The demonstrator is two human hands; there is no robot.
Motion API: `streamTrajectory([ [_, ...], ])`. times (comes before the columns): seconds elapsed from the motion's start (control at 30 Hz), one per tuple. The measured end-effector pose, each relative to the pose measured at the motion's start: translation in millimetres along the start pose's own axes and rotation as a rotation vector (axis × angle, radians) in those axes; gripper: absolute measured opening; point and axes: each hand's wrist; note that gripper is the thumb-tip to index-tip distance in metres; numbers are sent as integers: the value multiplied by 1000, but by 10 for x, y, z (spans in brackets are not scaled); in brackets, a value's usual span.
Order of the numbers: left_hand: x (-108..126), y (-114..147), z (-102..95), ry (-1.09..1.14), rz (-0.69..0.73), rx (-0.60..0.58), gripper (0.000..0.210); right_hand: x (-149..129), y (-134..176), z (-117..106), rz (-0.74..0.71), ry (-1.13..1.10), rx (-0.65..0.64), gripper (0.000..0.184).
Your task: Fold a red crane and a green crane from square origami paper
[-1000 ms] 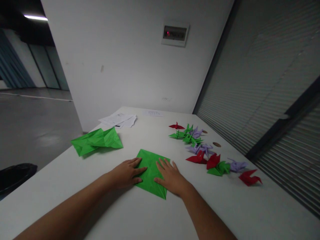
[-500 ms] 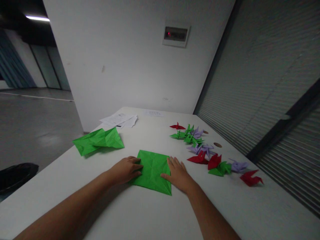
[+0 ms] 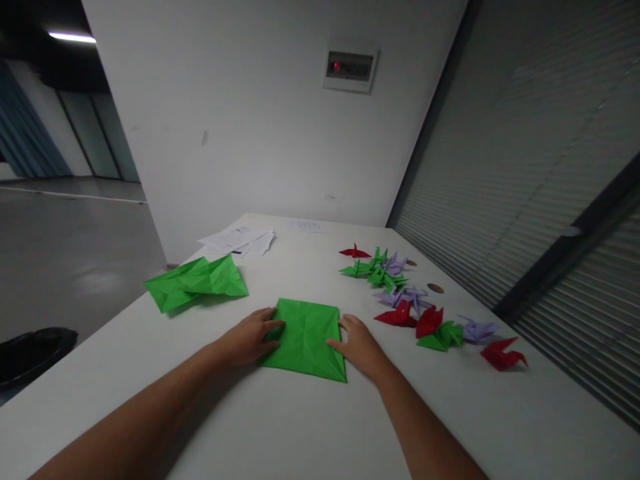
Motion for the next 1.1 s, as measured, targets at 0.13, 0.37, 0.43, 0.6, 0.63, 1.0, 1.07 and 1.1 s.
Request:
streamTrajectory([
  [0.13, -17, -18, 29, 57, -4, 20, 55, 12, -23, 9, -46, -117, 76, 23],
  [0.37, -16, -23, 84, 140, -137, 91, 77, 26, -68, 36, 117, -465, 80, 8],
  [0.43, -18, -33, 85, 168, -157, 132, 79, 24, -80, 44, 132, -597, 86, 8],
  [0.6, -31, -71, 87, 235, -264, 226, 75, -11, -78, 55, 150, -838, 65, 13],
  [0.63, -30, -76, 85, 261, -295, 230, 76, -26, -71, 51, 167, -868, 51, 14],
  [1.0, 4, -77, -16, 573, -370, 292, 82, -123, -1, -37, 333, -854, -61, 21],
  [1.07, -6, -84, -32, 599, -372, 304, 73, -117, -5, -43, 335, -844, -59, 23],
  [1.1, -11, -86, -40, 600, -355, 301, 63, -115, -6, -46, 332, -839, -62, 23],
])
Point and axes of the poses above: each hand's wrist, its own y-axis away from the middle knuckle, its own z-axis out of the palm, x = y × z, and after that the axes turned 6 degrees about -y, right-handed
